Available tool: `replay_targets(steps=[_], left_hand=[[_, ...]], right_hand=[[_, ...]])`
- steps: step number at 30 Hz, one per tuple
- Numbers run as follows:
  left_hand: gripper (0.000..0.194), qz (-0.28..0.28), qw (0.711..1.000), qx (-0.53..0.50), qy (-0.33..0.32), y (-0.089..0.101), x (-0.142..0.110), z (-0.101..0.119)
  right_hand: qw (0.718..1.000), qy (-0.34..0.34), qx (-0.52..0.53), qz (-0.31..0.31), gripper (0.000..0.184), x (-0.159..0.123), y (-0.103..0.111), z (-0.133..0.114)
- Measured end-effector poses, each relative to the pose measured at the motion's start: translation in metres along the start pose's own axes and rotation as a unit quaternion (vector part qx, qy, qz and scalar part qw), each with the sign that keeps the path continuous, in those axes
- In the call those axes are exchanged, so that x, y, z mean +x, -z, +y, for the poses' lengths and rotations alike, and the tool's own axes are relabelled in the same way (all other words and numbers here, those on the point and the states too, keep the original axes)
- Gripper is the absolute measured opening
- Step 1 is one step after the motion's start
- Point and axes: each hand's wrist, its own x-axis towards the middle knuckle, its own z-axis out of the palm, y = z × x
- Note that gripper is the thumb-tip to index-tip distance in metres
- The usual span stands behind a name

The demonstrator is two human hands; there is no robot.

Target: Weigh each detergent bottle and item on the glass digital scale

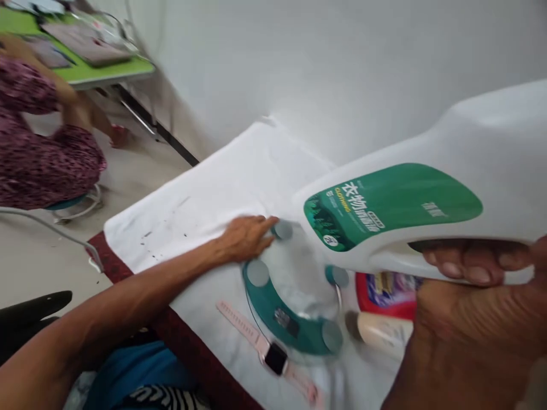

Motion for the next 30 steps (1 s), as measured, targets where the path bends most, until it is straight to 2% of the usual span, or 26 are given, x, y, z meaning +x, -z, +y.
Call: replay_targets(steps=[2, 3, 5, 9, 15, 22, 26, 28, 30], left_hand=[[0.047, 0.010, 1.000, -0.009, -0.003, 0.015, 0.010, -0.016], [0.047, 0.007, 1.000, -0.013, -0.008, 0.022, 0.015, -0.022], [0.049, 0.011, 1.000, -0.013, -0.009, 0.036, 0.022, -0.030], [0.051, 0.019, 1.000, -0.008, -0.013, 0.056, 0.027, -0.035], [0.049, 0.036, 0.999, -0.005, -0.014, 0.059, 0.024, -0.034], [0.045, 0.044, 0.999, 0.025, 0.000, 0.057, 0.021, -0.033], [0.043, 0.019, 0.999, 0.045, 0.006, 0.069, 0.007, -0.020], [0.044, 0.046, 0.997, 0.056, 0.016, 0.081, -0.010, 0.000], [0.042, 0.084, 0.995, 0.036, 0.040, 0.094, -0.038, 0.027]], right_hand=[[0.994, 0.076, -0.065, -0.053, 0.047, -0.011, -0.004, -0.010], [0.990, 0.086, -0.092, -0.070, 0.050, -0.017, -0.005, -0.014], [0.990, 0.055, -0.113, -0.066, 0.055, -0.028, -0.005, -0.021], [0.995, 0.017, -0.092, -0.045, 0.058, -0.048, 0.002, -0.023], [0.998, 0.044, -0.048, -0.018, 0.061, -0.058, 0.010, -0.007], [0.994, 0.071, -0.064, -0.051, 0.064, -0.060, 0.013, -0.001], [0.989, 0.090, -0.086, -0.077, 0.062, -0.061, 0.018, 0.000], [0.989, 0.090, -0.080, -0.081, 0.060, -0.060, 0.019, 0.002], [0.990, 0.093, -0.069, -0.083, 0.059, -0.060, 0.018, 0.004]])
